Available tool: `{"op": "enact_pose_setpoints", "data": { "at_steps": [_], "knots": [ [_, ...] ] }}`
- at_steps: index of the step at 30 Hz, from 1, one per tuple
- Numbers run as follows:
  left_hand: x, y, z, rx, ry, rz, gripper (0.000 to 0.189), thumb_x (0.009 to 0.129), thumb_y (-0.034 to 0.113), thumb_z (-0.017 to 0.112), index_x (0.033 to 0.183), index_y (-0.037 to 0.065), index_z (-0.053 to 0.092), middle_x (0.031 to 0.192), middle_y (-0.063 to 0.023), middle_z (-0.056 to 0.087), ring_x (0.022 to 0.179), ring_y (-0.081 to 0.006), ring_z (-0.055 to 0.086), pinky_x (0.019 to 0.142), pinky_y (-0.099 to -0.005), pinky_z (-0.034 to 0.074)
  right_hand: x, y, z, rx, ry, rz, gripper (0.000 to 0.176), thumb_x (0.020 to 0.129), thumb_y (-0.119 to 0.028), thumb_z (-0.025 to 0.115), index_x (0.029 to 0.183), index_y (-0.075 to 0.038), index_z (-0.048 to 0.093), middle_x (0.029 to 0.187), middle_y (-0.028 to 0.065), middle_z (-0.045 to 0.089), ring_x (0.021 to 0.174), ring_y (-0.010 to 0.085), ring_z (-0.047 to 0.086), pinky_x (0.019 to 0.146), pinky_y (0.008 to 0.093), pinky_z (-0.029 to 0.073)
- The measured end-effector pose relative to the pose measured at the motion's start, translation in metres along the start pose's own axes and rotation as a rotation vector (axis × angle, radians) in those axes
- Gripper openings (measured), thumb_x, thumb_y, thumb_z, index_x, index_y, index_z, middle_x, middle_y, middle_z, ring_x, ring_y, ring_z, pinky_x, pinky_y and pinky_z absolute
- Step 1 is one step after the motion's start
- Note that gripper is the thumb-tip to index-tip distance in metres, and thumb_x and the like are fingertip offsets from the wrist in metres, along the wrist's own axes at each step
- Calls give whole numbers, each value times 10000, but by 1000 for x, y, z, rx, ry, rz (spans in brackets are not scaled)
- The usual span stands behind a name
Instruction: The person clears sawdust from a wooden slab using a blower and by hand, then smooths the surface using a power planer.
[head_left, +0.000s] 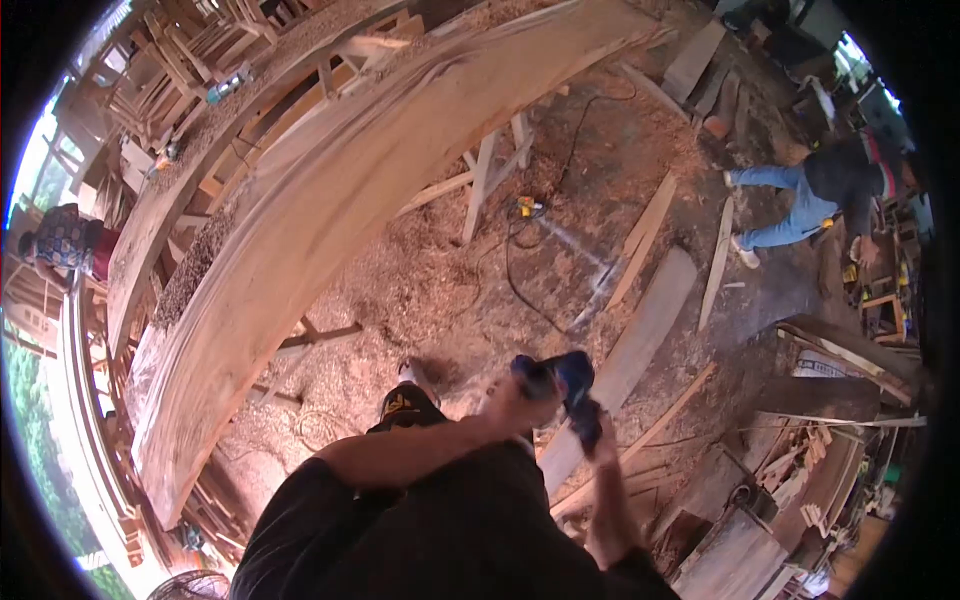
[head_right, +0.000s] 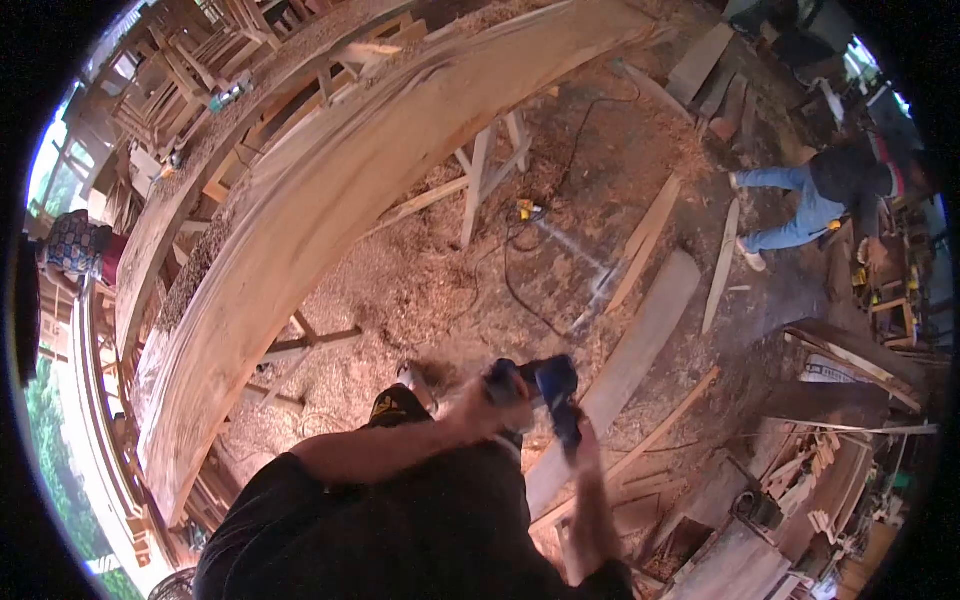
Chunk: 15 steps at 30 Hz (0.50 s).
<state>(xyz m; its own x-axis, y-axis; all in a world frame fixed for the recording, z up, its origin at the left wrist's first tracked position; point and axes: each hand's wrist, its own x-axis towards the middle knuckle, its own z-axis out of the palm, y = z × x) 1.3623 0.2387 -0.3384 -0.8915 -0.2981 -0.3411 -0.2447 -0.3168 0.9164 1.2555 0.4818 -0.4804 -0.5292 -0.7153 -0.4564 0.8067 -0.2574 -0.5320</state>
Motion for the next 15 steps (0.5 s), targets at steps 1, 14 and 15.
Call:
{"op": "enact_pose_setpoints", "data": {
  "at_steps": [1,14,15],
  "knots": [
    [-8,-5,12,224,-110,28,223,822,4,717,1019,64,631,966,-6,661,920,-155,639,815,-328,513,-12,6,38,246,98,28,421,962,-283,623,1296,-32,577,1131,53,647,911,178,642,823,329,518],
    [38,66,-68,588,-542,66,878,781,238,834,1505,86,360,1434,-190,480,1316,-304,486,1084,-416,422,26,36,92,454,76,-137,286,963,-289,606,1163,-84,607,1043,97,667,902,245,671,816,403,558],
    [57,44,-94,647,-493,-156,858,806,306,823,1498,65,377,1353,-200,568,1255,-291,551,1059,-397,441,38,28,98,483,60,-167,285,963,-294,606,1157,-87,608,1033,98,668,893,247,673,808,402,560]
  ]
}}
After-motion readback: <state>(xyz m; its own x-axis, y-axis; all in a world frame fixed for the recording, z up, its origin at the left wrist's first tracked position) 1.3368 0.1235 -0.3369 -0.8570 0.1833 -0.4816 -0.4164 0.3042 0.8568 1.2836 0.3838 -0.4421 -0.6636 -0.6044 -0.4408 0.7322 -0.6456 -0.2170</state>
